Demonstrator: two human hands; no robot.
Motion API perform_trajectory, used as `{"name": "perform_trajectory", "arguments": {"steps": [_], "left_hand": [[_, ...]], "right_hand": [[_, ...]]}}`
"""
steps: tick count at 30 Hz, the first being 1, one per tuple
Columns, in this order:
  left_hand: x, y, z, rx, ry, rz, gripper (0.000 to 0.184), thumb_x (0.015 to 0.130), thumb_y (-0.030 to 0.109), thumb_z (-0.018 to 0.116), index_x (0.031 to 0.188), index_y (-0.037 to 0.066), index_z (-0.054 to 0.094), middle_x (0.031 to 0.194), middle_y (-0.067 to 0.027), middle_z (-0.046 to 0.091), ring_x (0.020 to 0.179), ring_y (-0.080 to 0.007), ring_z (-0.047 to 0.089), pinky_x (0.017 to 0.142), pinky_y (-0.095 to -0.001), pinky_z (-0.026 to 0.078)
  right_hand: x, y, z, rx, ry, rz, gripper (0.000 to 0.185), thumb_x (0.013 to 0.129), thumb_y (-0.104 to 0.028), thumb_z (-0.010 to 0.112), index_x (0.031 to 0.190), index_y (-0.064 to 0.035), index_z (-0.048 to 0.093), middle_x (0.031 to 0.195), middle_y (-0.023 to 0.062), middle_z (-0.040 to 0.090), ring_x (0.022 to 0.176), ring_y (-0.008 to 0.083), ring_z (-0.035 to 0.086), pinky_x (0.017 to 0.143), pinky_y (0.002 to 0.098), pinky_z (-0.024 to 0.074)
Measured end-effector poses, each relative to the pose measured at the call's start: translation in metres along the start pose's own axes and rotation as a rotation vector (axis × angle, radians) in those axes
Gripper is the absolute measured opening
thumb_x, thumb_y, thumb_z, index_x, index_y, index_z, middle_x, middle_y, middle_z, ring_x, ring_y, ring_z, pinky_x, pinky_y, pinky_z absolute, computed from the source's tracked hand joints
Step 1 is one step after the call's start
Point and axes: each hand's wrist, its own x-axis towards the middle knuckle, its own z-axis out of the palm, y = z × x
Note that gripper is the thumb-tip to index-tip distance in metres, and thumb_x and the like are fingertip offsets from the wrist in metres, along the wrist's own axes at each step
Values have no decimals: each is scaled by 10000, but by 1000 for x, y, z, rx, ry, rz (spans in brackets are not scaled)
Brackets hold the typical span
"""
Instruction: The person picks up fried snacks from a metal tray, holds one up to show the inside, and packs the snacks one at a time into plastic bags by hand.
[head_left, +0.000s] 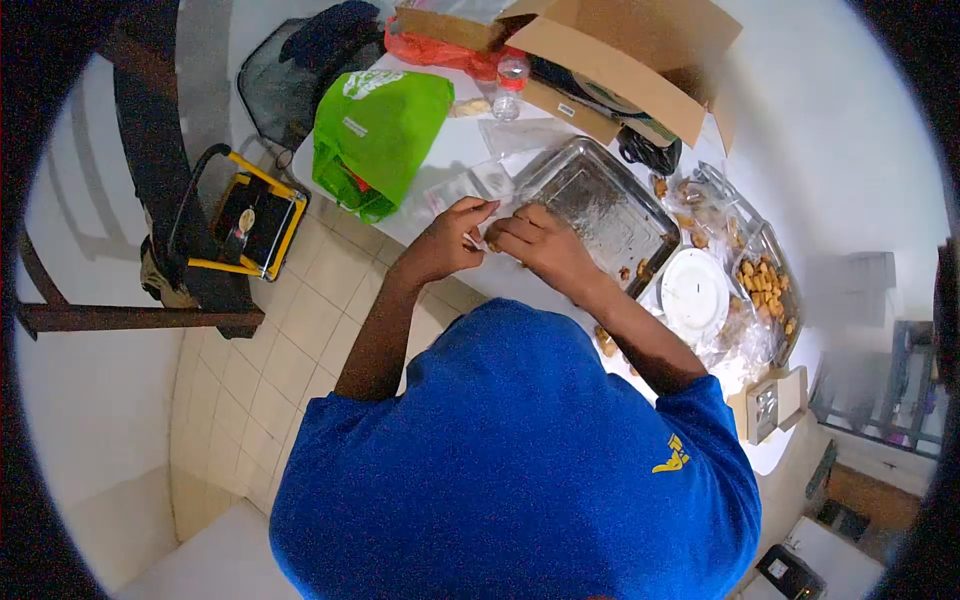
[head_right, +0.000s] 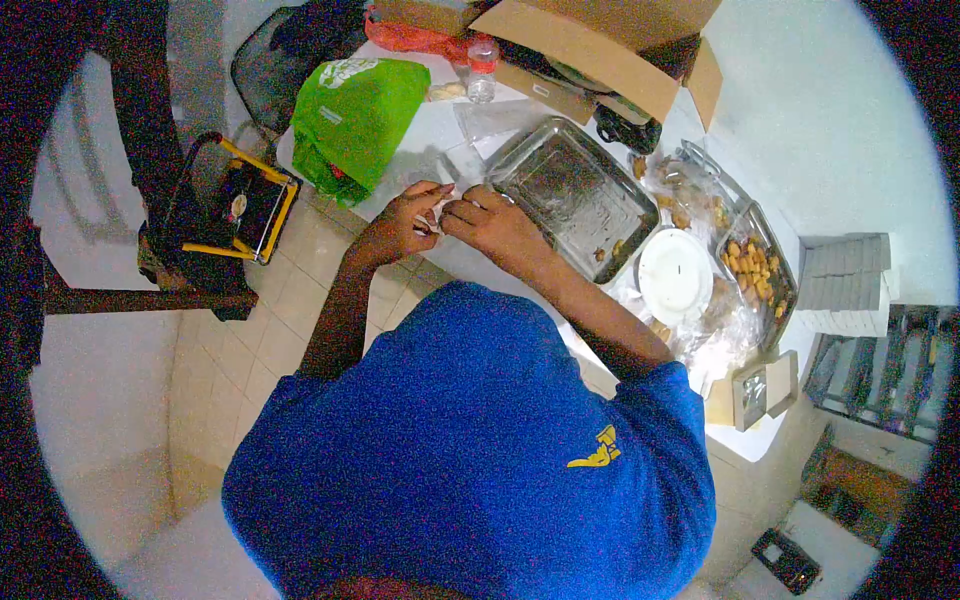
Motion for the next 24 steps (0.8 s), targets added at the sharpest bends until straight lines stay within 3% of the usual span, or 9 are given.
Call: {"name": "perform_trajectory", "arguments": {"steps": [2,7,11,14,17,20,23,24], "left_hand": [[-2,-1,0,-14,-16,14,683,635,-49,603,1293,-5,430,1189,-125,448,786,-169,559,702,-262,519],[-3,-17,2,-176,-64,15,675,675,-62,597,1318,15,410,1192,-85,438,797,-111,538,700,-232,489],[-6,-16,-1,-375,-21,-155,677,719,-73,612,1346,27,378,1235,-34,452,777,-72,498,718,-207,448],[-6,-21,8,-665,-25,-212,667,738,-61,627,1348,17,368,1232,-25,467,782,-72,492,739,-203,439],[-6,-35,24,-799,-103,-216,651,754,-71,618,1348,10,363,1254,-24,460,813,-76,495,768,-205,437],[-6,-34,32,-706,-113,-215,620,762,-80,606,1334,32,392,1248,-39,464,863,-85,511,760,-215,456],[-7,-18,34,-432,-59,-179,550,762,-96,586,1277,51,459,1188,-64,482,913,-102,529,737,-231,479],[-8,-18,37,-278,-2,-104,530,758,-97,586,1254,52,475,1166,-72,485,925,-112,531,726,-233,484]], "right_hand": [[-6,-3,5,20,-80,10,223,723,-173,559,929,-143,642,955,-4,566,931,198,515,739,325,487],[-16,-10,12,-20,-3,41,280,720,-194,600,994,-170,649,1050,6,555,980,199,502,768,350,464],[-18,-16,-15,49,138,19,313,713,-218,645,1024,-185,643,1149,24,530,1045,227,501,811,372,447],[-32,-8,-5,-72,193,-13,372,717,-243,662,1075,-155,617,1139,50,543,1053,255,512,841,380,436],[-38,-7,-4,261,189,151,301,660,-139,644,958,-120,678,1230,66,501,1042,286,496,865,388,421],[-35,-10,-13,314,229,251,226,650,-150,660,867,-91,686,1193,63,526,1052,286,495,858,395,423],[-37,-12,-26,89,259,89,298,679,-138,676,964,-58,645,1063,65,576,997,296,541,851,389,452],[-38,-13,-24,89,255,122,298,663,-137,684,948,-56,647,1063,63,578,991,292,542,846,388,457]]}}
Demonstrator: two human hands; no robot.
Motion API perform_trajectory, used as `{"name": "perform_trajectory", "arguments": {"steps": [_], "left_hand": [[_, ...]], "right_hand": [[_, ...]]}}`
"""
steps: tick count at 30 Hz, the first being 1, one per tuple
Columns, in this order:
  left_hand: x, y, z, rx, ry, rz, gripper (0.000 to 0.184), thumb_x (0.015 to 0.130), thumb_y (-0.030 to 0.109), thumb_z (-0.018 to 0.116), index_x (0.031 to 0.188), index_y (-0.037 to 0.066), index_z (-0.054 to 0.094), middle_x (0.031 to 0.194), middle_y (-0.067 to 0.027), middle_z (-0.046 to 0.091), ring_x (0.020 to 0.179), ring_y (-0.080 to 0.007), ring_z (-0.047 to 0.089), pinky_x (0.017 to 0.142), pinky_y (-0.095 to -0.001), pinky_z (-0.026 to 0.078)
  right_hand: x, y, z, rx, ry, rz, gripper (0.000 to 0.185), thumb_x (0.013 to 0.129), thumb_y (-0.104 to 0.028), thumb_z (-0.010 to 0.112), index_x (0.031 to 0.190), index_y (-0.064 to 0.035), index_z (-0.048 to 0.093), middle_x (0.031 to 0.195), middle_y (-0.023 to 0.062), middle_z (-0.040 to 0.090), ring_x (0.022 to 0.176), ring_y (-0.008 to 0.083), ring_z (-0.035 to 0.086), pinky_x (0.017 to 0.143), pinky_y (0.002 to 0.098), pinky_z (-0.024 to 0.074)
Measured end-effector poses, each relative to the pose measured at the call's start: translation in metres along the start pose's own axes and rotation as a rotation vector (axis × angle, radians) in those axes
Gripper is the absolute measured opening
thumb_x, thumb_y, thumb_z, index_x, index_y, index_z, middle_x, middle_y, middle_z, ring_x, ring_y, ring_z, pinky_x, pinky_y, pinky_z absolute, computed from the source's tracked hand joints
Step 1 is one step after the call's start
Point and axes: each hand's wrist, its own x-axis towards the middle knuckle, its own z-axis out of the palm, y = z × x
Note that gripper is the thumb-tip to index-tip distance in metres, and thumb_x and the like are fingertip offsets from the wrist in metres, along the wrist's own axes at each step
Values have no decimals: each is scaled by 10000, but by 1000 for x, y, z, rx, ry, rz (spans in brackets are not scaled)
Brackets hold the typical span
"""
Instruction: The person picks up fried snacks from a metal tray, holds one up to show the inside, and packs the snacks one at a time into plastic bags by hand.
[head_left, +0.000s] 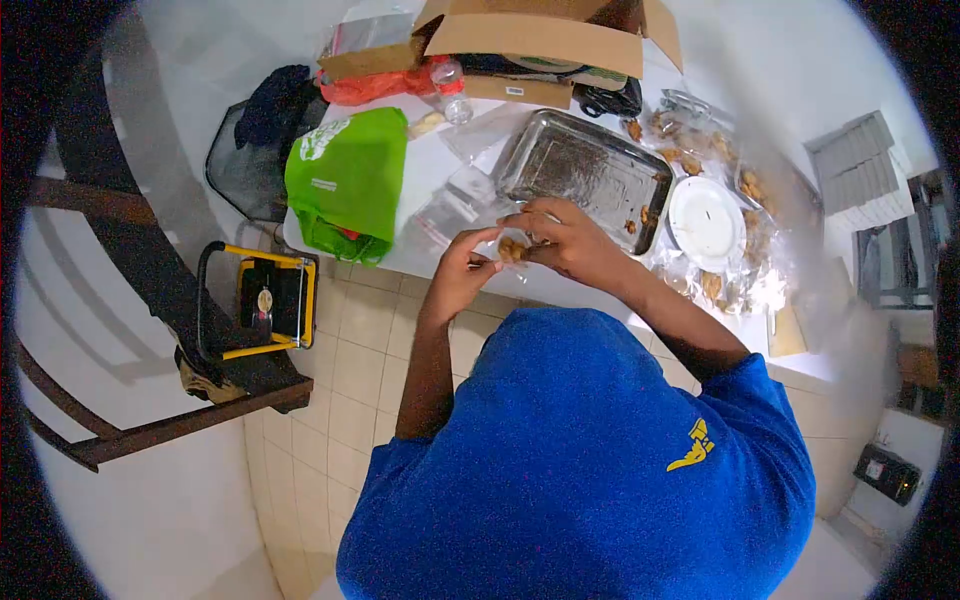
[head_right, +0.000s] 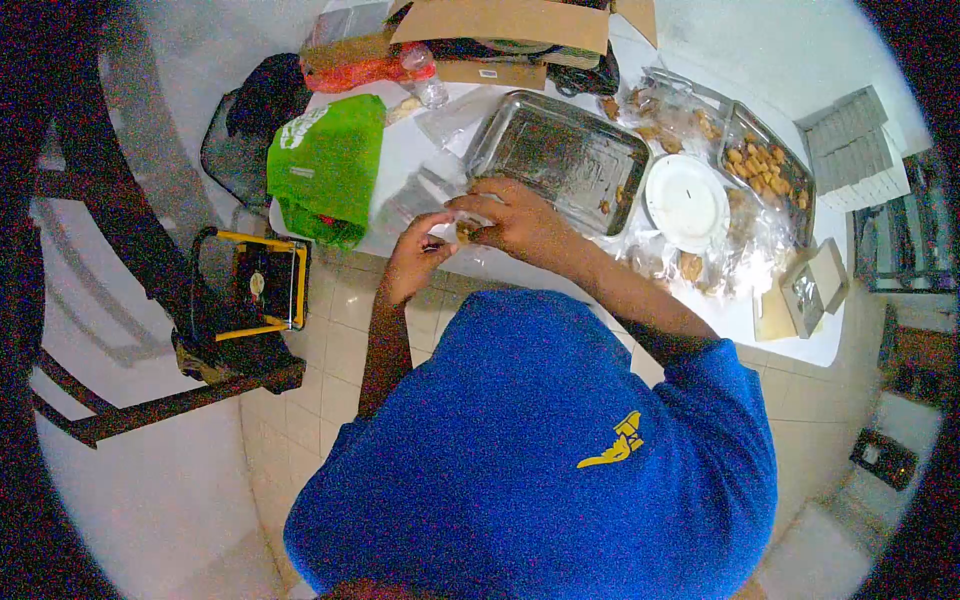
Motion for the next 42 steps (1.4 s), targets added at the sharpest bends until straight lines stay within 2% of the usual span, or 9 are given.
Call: {"name": "perform_trajectory", "arguments": {"steps": [6,11,14,18,20,27,31,34,42], "left_hand": [[-4,20,19,189,137,116,492,730,-85,605,1193,51,507,1157,-97,468,984,-188,536,740,-267,496],[-4,-22,17,-236,20,67,754,680,132,762,1323,99,370,1318,-95,387,1126,-245,472,933,-381,415],[2,-42,42,98,-65,7,925,631,243,811,1370,114,271,1349,-104,368,1213,-237,405,1003,-405,338],[31,-70,73,141,-51,162,851,664,117,768,1363,106,283,1268,-131,449,1187,-231,446,974,-380,386],[47,-75,90,-423,-70,67,697,731,-8,642,1342,91,323,1222,-117,488,1096,-218,510,919,-365,438],[55,-32,121,-77,-41,270,133,875,52,510,977,14,589,826,-41,606,799,-92,563,736,-243,453],[64,-28,151,-352,38,117,164,901,184,570,909,20,571,813,-3,586,761,-74,539,700,-225,449],[65,-35,165,-431,34,13,145,889,170,586,895,28,559,815,-3,586,772,-74,541,716,-224,453],[46,-29,233,-394,89,-10,133,838,97,642,897,41,537,842,-25,584,789,-96,557,710,-243,469]], "right_hand": [[-17,-10,10,15,-14,142,221,629,-119,707,832,-46,662,1078,57,581,980,281,538,831,383,465],[-30,-12,11,77,29,314,128,646,-114,693,747,-41,666,1111,67,576,1014,296,517,853,383,444],[-38,-17,13,30,63,367,139,623,-124,699,723,-35,662,1117,73,574,1028,301,506,861,395,438],[-30,-36,-9,-49,38,408,149,602,-134,710,724,-61,666,1149,60,562,1108,314,463,905,433,399],[-33,-34,-17,-75,103,429,163,604,-128,712,756,-82,674,1169,59,550,1140,315,441,923,438,386],[-63,-18,-54,-148,245,565,225,641,-128,740,843,-81,654,1183,86,532,1119,307,449,932,403,378],[-110,6,-60,33,473,860,627,618,-198,808,1170,-114,523,1144,113,542,1082,263,490,916,370,400],[-160,15,-40,626,452,1223,627,622,-291,816,1147,-83,543,1096,112,566,1033,238,542,895,355,431],[-223,33,-41,934,337,1081,298,752,-126,714,1013,-25,613,872,44,649,829,112,595,767,268,481]]}}
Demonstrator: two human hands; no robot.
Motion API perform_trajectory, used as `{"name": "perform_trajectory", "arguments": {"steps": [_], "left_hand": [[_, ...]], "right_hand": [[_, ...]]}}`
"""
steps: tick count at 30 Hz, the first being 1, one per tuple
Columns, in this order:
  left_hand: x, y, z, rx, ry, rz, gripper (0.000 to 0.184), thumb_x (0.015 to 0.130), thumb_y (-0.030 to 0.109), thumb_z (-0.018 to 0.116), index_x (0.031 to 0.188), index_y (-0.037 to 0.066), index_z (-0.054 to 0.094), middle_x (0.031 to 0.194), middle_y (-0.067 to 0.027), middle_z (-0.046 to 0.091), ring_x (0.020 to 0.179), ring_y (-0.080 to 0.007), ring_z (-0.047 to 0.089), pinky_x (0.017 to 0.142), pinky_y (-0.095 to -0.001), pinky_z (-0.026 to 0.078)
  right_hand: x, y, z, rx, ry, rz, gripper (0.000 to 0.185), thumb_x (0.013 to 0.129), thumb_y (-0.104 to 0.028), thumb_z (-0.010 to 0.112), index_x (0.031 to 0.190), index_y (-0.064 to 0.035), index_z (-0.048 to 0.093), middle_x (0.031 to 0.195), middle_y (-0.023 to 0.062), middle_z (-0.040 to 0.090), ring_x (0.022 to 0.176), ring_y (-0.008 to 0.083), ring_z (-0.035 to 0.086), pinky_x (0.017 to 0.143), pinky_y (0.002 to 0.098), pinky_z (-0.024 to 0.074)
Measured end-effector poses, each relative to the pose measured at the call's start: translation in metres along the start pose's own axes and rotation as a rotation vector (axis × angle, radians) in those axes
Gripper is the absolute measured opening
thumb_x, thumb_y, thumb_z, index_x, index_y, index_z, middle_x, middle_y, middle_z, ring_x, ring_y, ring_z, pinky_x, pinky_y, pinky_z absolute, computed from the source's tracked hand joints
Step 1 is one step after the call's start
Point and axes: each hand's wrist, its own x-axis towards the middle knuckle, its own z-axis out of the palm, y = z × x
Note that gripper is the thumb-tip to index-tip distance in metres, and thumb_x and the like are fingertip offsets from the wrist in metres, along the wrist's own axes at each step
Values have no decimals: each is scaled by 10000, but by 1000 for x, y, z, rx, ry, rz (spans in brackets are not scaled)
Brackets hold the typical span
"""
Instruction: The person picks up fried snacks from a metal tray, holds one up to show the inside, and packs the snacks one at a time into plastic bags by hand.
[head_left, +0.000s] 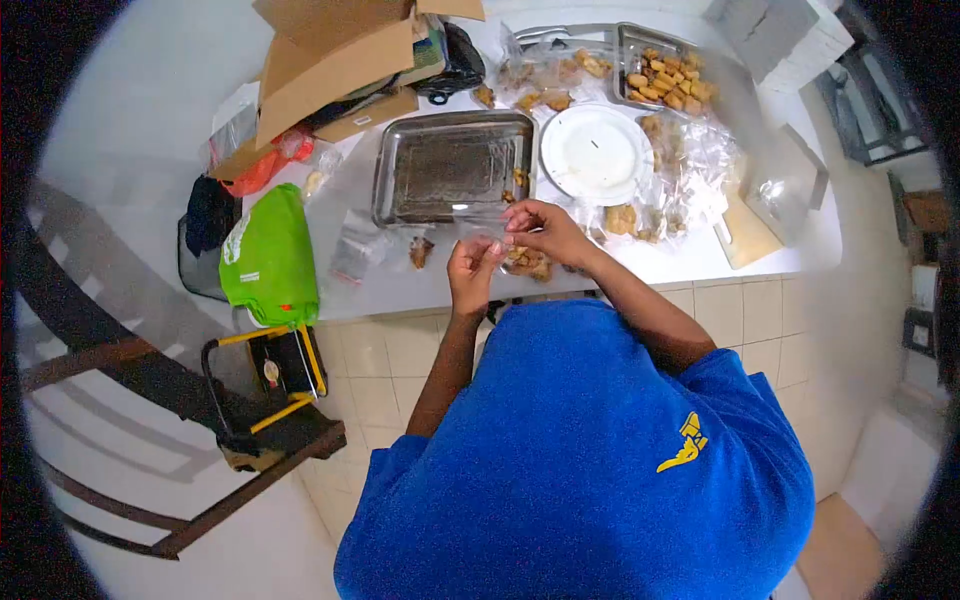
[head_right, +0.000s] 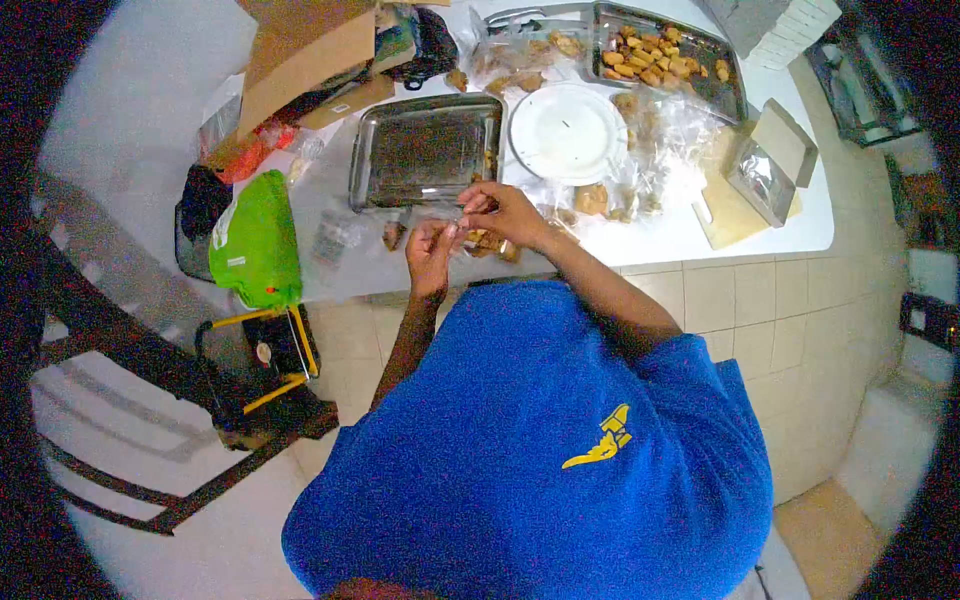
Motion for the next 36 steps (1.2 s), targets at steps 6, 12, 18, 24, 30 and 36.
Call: {"name": "perform_trajectory", "arguments": {"steps": [6,12,18,24,30,36], "left_hand": [[-36,-17,48,58,71,-49,255,765,43,696,965,38,537,937,-34,584,887,-152,571,816,-312,480],[-66,-24,82,-86,87,-117,342,791,66,674,1105,8,550,1086,-63,568,1067,-161,518,919,-327,426],[-56,-23,116,7,92,-100,149,835,30,582,983,24,565,945,-51,612,875,-159,589,816,-309,484],[-50,-15,140,-89,-12,38,147,803,72,672,827,75,528,887,-52,605,877,-157,583,817,-321,474],[-42,-5,163,-64,-77,57,190,795,23,659,837,83,484,870,-73,614,856,-139,587,800,-304,471],[-38,9,167,100,-89,23,193,791,28,668,860,75,494,871,-71,612,842,-131,587,773,-289,477]], "right_hand": [[-34,8,-53,-97,-129,-40,138,818,-70,647,951,-31,655,859,27,645,817,77,579,717,230,466],[-71,-4,-102,-74,-236,-133,135,827,-43,618,954,0,639,923,67,626,842,123,589,748,250,471],[-94,-20,-133,-66,-189,-93,171,776,21,588,940,-2,631,889,76,638,881,148,613,815,269,493],[-114,-31,-154,39,-85,-149,109,817,-32,632,916,-18,588,841,27,588,768,89,553,697,237,456],[-124,-40,-156,3,-31,-240,303,812,-38,646,1093,-34,533,857,2,550,802,71,524,722,224,435],[-131,-38,-174,5,-29,-187,302,704,-50,743,970,-37,602,871,56,635,791,107,567,762,258,464]]}}
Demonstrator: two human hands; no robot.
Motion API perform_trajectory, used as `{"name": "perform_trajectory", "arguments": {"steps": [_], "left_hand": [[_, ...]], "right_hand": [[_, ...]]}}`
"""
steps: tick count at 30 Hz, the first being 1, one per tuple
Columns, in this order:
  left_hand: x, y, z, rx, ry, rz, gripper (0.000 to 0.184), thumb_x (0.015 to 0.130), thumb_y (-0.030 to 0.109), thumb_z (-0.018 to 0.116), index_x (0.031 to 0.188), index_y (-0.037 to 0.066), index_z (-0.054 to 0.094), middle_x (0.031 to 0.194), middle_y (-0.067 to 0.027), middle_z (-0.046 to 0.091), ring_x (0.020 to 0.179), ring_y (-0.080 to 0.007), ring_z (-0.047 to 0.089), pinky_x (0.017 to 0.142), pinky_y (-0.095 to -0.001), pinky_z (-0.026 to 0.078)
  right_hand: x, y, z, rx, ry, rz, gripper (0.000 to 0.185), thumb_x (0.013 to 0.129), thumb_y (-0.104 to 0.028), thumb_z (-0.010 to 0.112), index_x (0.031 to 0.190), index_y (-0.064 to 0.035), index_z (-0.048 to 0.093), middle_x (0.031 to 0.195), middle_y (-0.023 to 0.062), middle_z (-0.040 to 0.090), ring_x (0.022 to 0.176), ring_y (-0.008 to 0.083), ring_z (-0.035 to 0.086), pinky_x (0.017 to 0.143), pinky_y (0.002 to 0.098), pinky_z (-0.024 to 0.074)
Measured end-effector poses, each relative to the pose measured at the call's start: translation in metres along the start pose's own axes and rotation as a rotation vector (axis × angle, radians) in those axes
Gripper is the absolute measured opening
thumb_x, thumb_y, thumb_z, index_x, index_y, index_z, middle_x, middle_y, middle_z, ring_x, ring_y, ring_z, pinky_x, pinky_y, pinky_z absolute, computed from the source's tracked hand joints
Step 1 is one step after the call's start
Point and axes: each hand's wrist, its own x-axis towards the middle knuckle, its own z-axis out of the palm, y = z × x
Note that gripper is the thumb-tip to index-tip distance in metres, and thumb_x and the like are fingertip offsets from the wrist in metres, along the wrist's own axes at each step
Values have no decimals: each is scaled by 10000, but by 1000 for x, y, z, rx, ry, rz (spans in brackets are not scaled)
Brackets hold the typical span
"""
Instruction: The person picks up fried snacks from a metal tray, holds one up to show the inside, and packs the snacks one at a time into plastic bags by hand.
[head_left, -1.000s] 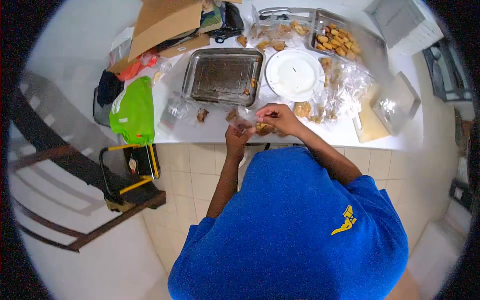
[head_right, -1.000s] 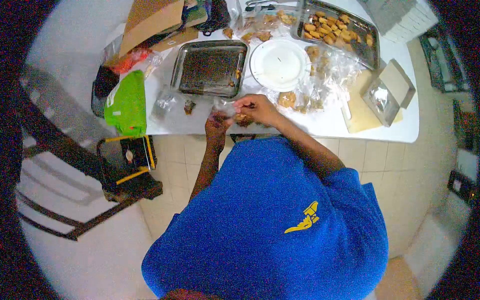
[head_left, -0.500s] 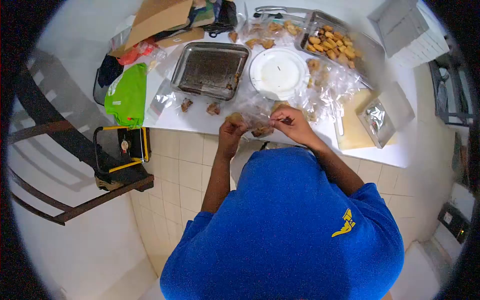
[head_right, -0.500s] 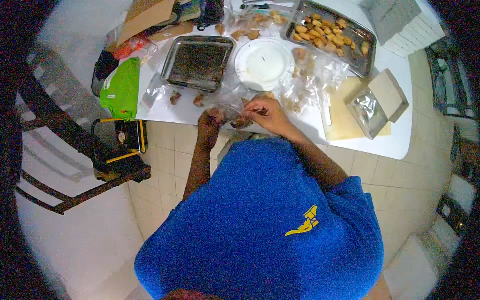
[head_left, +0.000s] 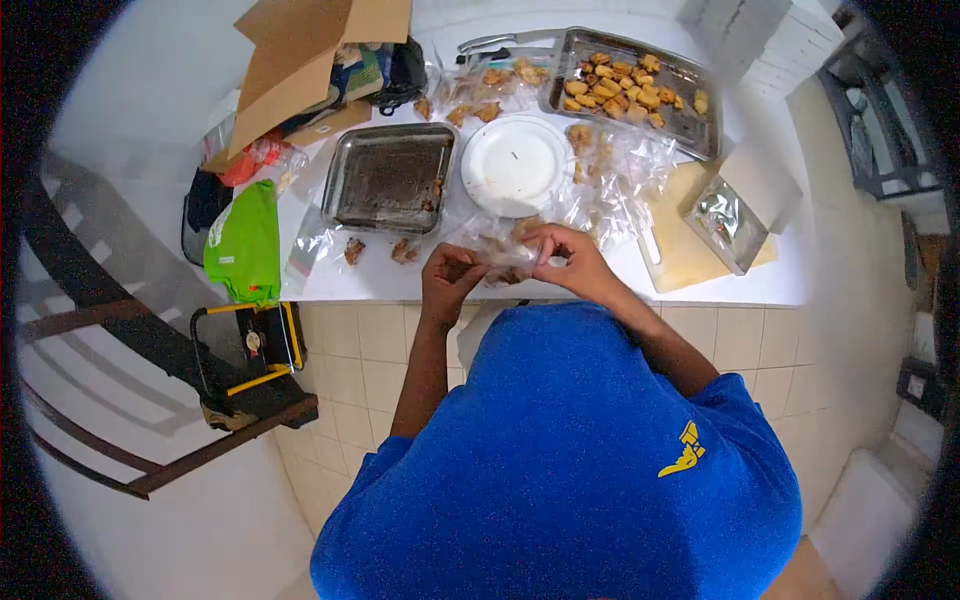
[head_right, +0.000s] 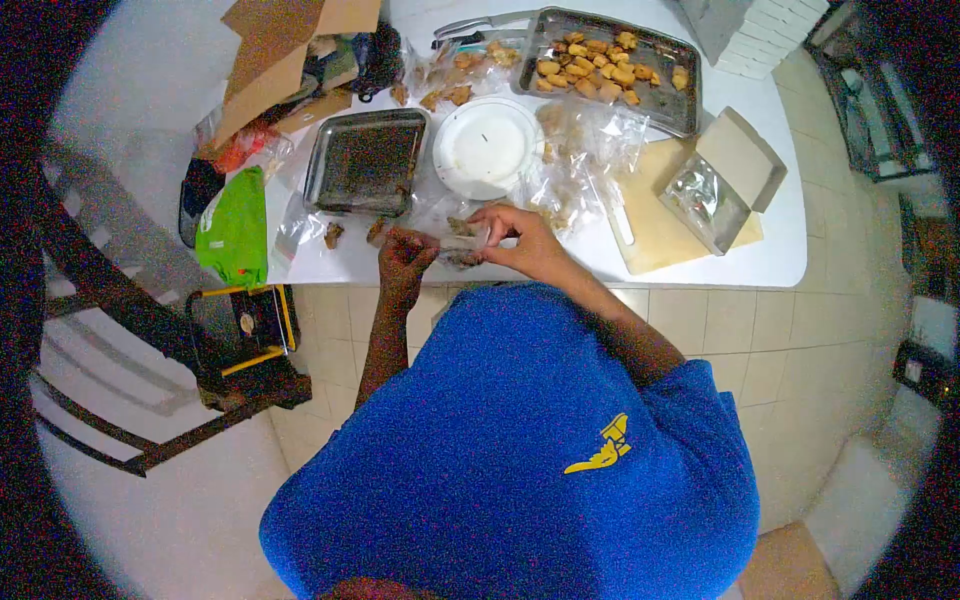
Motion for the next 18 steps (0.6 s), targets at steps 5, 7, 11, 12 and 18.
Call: {"name": "perform_trajectory", "arguments": {"steps": [5,7,11,12,18], "left_hand": [[2,16,16,185,-77,-134,180,806,35,651,940,40,531,868,-62,604,847,-147,596,770,-282,488],[9,7,14,303,-141,-125,142,838,60,615,953,29,537,901,-65,602,855,-142,591,778,-275,486],[16,1,32,174,-126,-203,110,921,128,501,970,31,480,945,-86,598,862,-144,580,786,-279,473],[18,-6,34,128,-111,-209,113,930,135,485,971,32,464,934,-89,602,855,-148,581,787,-284,472],[24,-10,51,182,-164,-55,147,931,67,455,997,50,325,855,-147,601,787,-192,608,759,-310,479]], "right_hand": [[-12,-12,-5,-84,71,-77,138,685,-59,758,742,-35,635,789,48,637,714,91,546,681,259,457],[-15,-6,-8,-144,88,-64,130,713,-97,746,749,-40,636,721,27,594,676,83,516,632,250,435],[-24,5,-8,-33,192,63,136,767,-167,713,780,-53,639,639,-2,519,622,75,474,560,237,396],[-26,9,-8,-34,224,72,135,771,-170,710,785,-56,640,644,-1,526,620,75,475,559,236,398],[-35,19,-11,64,289,85,142,782,-158,704,844,-56,629,716,18,606,678,74,546,597,226,439]]}}
